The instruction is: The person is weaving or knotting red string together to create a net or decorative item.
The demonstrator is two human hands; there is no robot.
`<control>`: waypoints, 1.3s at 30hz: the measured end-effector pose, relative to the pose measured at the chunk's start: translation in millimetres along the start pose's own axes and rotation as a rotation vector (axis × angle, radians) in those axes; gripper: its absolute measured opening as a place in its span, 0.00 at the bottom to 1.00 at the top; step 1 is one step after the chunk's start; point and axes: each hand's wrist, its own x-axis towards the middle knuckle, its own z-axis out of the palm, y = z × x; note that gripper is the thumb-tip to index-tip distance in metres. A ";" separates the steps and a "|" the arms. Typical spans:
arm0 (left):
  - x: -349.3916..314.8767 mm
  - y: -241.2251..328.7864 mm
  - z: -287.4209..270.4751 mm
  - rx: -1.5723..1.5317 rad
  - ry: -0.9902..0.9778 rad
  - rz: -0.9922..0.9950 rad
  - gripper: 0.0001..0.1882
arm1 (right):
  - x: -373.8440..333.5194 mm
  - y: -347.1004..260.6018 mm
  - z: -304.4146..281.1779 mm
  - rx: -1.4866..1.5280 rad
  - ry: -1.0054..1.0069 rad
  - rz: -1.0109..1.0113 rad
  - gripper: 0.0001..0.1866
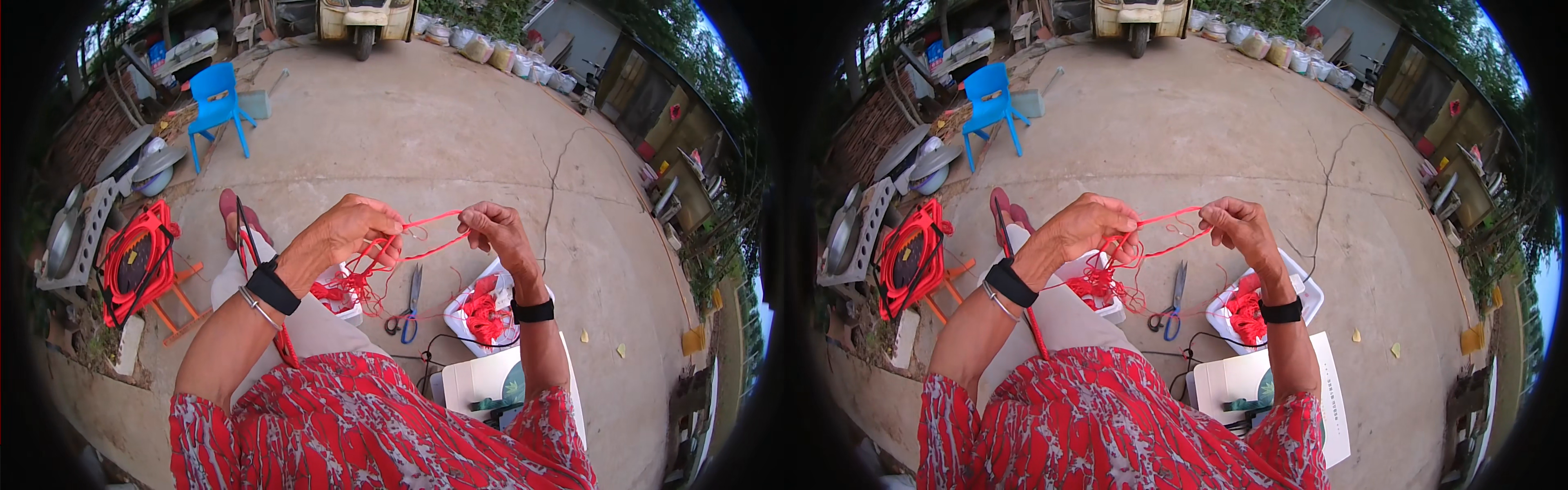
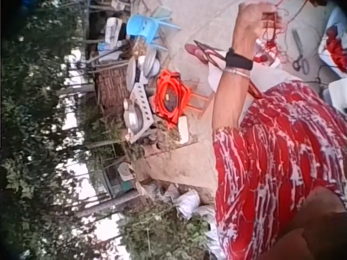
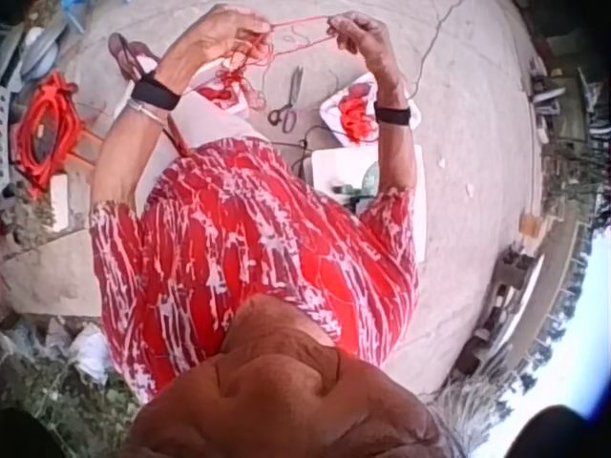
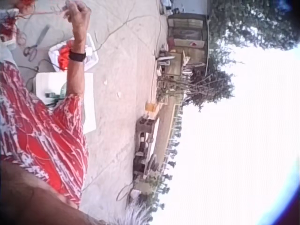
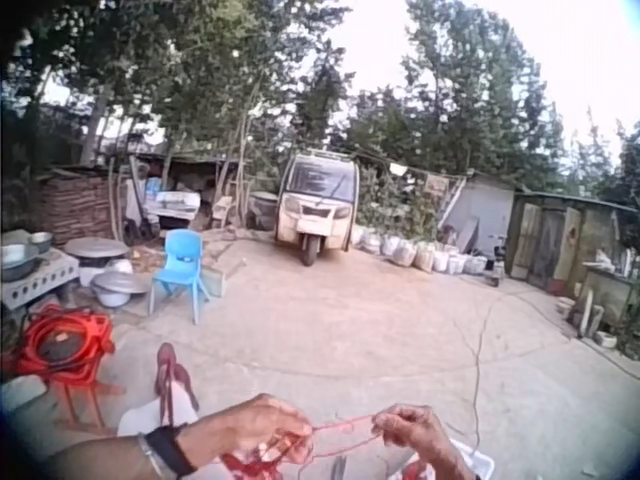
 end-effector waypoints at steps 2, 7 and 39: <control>0.1 -0.3 2.2 0.005 0.000 -0.008 0.11 | 3.7 4.0 -1.9 0.096 0.048 -0.027 0.11; 2.3 -2.6 8.4 0.034 0.004 -0.026 0.10 | 9.4 11.3 0.9 0.090 0.052 -0.040 0.11; 15.9 -14.5 35.2 0.194 0.293 -0.018 0.05 | 3.0 15.6 75.7 -0.602 0.238 -0.815 0.15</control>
